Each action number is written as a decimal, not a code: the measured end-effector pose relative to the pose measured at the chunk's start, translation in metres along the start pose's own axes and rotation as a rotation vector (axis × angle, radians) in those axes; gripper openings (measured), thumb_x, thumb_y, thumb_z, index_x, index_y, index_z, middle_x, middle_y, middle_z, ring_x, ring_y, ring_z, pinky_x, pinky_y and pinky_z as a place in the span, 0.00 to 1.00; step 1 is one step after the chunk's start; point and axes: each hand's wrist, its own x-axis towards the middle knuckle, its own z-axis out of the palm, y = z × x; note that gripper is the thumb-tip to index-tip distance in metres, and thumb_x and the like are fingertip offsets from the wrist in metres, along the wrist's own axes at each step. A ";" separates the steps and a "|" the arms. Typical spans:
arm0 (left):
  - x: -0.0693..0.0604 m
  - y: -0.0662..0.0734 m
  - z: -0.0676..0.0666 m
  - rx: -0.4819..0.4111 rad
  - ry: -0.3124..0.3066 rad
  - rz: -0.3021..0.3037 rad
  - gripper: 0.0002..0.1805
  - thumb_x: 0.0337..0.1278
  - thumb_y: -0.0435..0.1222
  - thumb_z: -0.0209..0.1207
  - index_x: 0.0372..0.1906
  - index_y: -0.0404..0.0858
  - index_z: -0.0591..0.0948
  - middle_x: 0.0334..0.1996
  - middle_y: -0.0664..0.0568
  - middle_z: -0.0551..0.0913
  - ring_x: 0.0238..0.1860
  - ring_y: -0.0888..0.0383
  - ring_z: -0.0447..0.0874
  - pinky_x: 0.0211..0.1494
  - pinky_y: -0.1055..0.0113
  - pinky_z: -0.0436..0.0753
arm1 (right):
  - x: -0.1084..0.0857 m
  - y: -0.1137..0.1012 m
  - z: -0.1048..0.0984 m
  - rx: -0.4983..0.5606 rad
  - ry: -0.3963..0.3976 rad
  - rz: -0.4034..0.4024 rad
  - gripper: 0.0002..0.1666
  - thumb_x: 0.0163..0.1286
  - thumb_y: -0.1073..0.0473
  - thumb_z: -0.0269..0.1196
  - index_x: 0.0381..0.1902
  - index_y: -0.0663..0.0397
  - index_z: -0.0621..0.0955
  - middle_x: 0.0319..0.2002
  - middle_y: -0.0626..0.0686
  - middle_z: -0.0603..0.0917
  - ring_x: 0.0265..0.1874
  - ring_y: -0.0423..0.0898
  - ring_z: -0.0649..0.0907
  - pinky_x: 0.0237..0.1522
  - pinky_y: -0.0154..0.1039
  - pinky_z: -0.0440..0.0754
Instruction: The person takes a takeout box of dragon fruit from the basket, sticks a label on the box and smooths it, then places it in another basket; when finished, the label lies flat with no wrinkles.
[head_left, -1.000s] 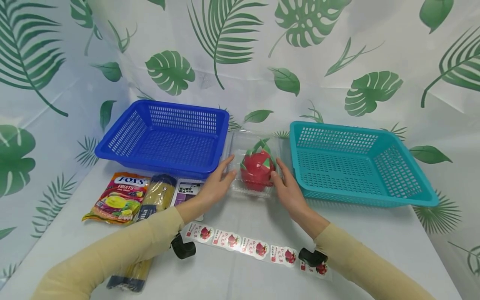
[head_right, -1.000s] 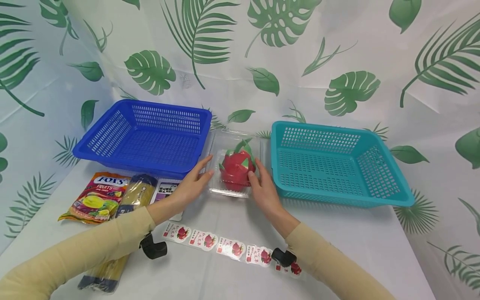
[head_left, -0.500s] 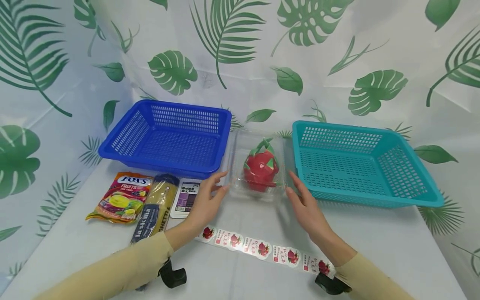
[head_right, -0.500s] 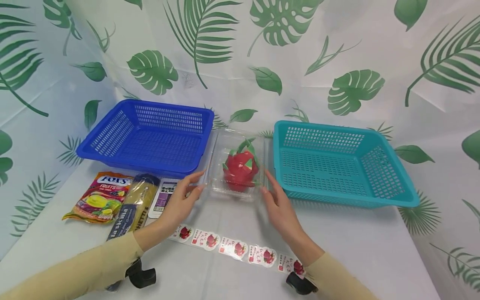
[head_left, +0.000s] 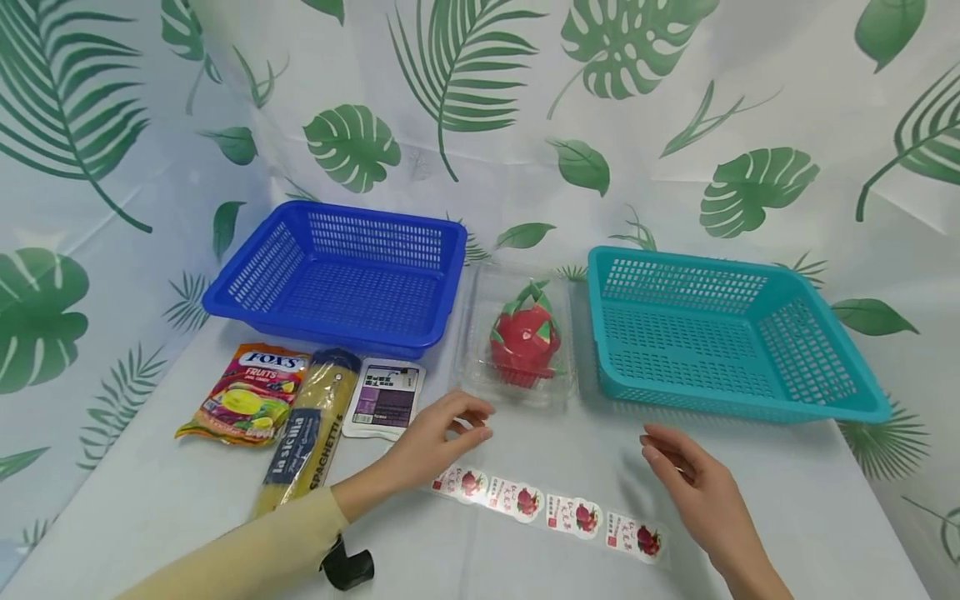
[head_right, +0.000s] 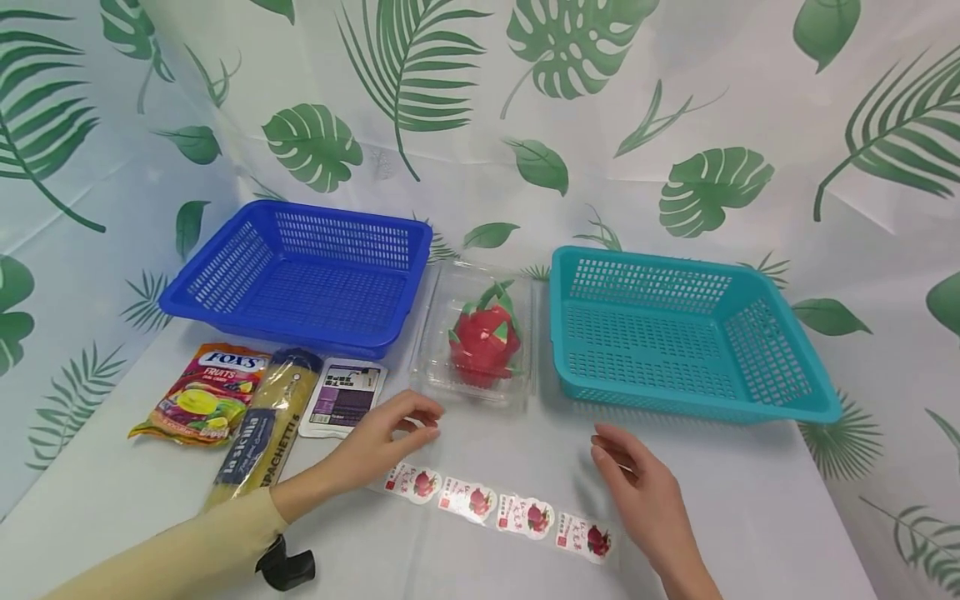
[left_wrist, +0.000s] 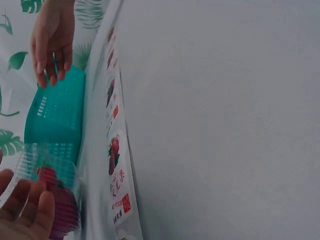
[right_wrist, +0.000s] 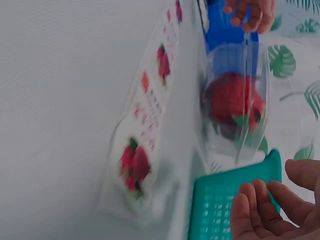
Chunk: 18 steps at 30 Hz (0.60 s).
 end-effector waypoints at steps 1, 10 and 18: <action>0.003 -0.001 0.002 -0.006 -0.055 0.016 0.16 0.68 0.38 0.59 0.55 0.35 0.78 0.50 0.45 0.79 0.48 0.56 0.80 0.50 0.67 0.81 | -0.002 0.004 -0.002 -0.009 0.005 0.018 0.31 0.74 0.41 0.54 0.67 0.52 0.73 0.58 0.55 0.81 0.45 0.17 0.73 0.43 0.16 0.72; 0.036 0.000 0.022 -0.013 -0.449 0.087 0.21 0.65 0.36 0.62 0.59 0.34 0.77 0.53 0.43 0.79 0.54 0.54 0.80 0.53 0.75 0.78 | -0.014 0.033 -0.019 -0.078 -0.094 0.256 0.40 0.70 0.33 0.54 0.67 0.56 0.72 0.59 0.58 0.79 0.46 0.33 0.80 0.41 0.27 0.79; 0.061 0.008 0.044 0.134 -0.704 0.239 0.21 0.62 0.37 0.64 0.59 0.38 0.80 0.52 0.51 0.79 0.51 0.64 0.78 0.50 0.82 0.76 | -0.021 0.043 -0.014 -0.043 -0.151 0.296 0.32 0.72 0.46 0.60 0.64 0.62 0.74 0.56 0.57 0.82 0.47 0.42 0.83 0.43 0.32 0.83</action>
